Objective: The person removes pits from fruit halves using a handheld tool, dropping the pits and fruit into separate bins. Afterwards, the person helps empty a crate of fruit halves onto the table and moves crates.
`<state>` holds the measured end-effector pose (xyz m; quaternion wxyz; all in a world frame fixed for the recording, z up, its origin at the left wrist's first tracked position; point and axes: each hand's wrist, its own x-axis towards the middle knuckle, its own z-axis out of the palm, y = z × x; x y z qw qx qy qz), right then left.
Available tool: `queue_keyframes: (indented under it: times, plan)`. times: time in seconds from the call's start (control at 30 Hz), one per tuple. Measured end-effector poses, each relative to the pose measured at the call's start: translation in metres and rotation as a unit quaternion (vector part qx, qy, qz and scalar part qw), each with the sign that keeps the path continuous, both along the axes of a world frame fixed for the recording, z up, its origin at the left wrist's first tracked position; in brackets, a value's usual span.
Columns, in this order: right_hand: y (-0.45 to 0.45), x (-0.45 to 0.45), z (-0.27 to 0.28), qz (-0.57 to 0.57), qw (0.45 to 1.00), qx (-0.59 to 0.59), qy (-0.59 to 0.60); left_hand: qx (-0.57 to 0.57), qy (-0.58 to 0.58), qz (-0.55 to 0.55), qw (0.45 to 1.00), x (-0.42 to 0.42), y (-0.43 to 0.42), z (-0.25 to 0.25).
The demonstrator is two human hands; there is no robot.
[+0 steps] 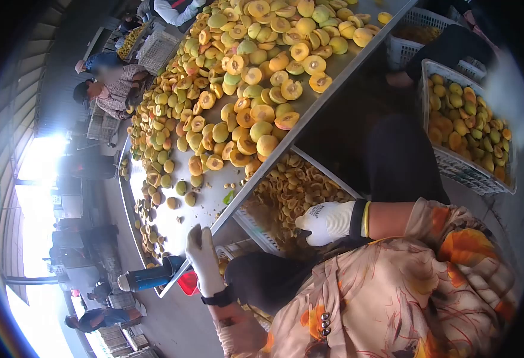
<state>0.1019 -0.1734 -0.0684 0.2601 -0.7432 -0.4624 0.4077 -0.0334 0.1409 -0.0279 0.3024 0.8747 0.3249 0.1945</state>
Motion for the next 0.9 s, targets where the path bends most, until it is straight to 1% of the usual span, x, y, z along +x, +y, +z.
queue_keyframes:
  times: [0.03, 0.1, 0.13, 0.17, 0.2, 0.27, 0.3, 0.37, 0.4, 0.43, 0.47, 0.5, 0.53, 0.6, 0.67, 0.73, 0.77, 0.8, 0.83, 0.9]
  plan:
    - [-0.001, 0.0, 0.001, 0.003, 1.0, -0.005, 0.005, -0.024, -0.012, -0.036, 0.999, 0.039, -0.002, -0.009]
    - [-0.003, 0.0, -0.001, 0.014, 1.0, -0.002, 0.003, -0.054, 0.013, -0.084, 0.995, 0.115, -0.019, -0.021]
    - [-0.004, 0.001, -0.002, 0.02, 1.0, -0.005, 0.008, -0.038, 0.027, -0.118, 0.992, 0.147, -0.017, -0.038]
    - [-0.004, 0.002, -0.003, 0.026, 1.0, -0.009, 0.013, -0.023, 0.042, -0.152, 0.987, 0.171, -0.015, -0.054]
    - [-0.005, 0.005, -0.002, 0.032, 0.999, -0.012, 0.019, -0.033, 0.039, -0.162, 0.986, 0.186, -0.02, -0.055]
    - [-0.005, 0.01, 0.004, 0.0, 0.999, -0.004, 0.039, -0.054, 0.036, -0.178, 0.982, 0.203, -0.027, -0.059]
    - [-0.006, 0.011, 0.006, -0.014, 0.999, 0.002, 0.049, -0.119, 0.008, -0.169, 0.978, 0.202, -0.025, -0.062]
    - [-0.005, 0.01, -0.001, -0.082, 0.992, 0.097, 0.025, -0.244, -0.049, -0.139, 0.958, 0.188, -0.017, -0.064]
    - [-0.004, 0.01, -0.001, -0.126, 0.98, 0.155, 0.012, -0.284, -0.076, -0.115, 0.949, 0.171, -0.033, -0.041]
    - [-0.003, 0.008, 0.0, -0.167, 0.963, 0.213, 0.001, -0.327, -0.098, -0.11, 0.934, 0.156, -0.035, -0.035]
    - [0.003, 0.008, -0.005, -0.187, 0.951, 0.243, 0.027, -0.368, -0.121, -0.104, 0.916, 0.138, -0.036, -0.031]
    - [0.008, 0.008, -0.001, -0.193, 0.939, 0.284, 0.01, -0.408, -0.146, -0.098, 0.896, 0.122, -0.04, -0.022]
    - [0.011, 0.004, 0.007, -0.198, 0.938, 0.284, 0.026, -0.451, -0.16, -0.076, 0.875, 0.106, -0.048, -0.014]
    - [0.017, -0.006, 0.021, -0.2, 0.933, 0.297, 0.037, -0.366, -0.178, -0.101, 0.908, 0.077, -0.071, -0.016]
    - [0.025, -0.019, 0.023, -0.196, 0.925, 0.323, 0.03, -0.411, -0.2, -0.1, 0.884, 0.056, -0.09, 0.004]
    - [0.038, -0.029, 0.018, -0.161, 0.913, 0.373, -0.025, -0.447, -0.236, -0.091, 0.858, 0.041, -0.122, 0.026]
    - [0.041, -0.033, 0.024, -0.144, 0.904, 0.398, -0.053, -0.503, -0.274, -0.103, 0.813, 0.034, -0.131, 0.03]
    - [0.038, -0.039, 0.029, -0.144, 0.904, 0.398, -0.068, -0.557, -0.309, -0.113, 0.763, 0.028, -0.14, 0.033]
    - [0.035, -0.045, 0.036, -0.145, 0.902, 0.397, -0.084, -0.551, -0.319, -0.109, 0.763, 0.023, -0.145, 0.036]
    - [0.035, -0.057, 0.044, -0.194, 0.88, 0.427, -0.073, -0.539, -0.338, -0.102, 0.765, 0.014, -0.154, 0.04]
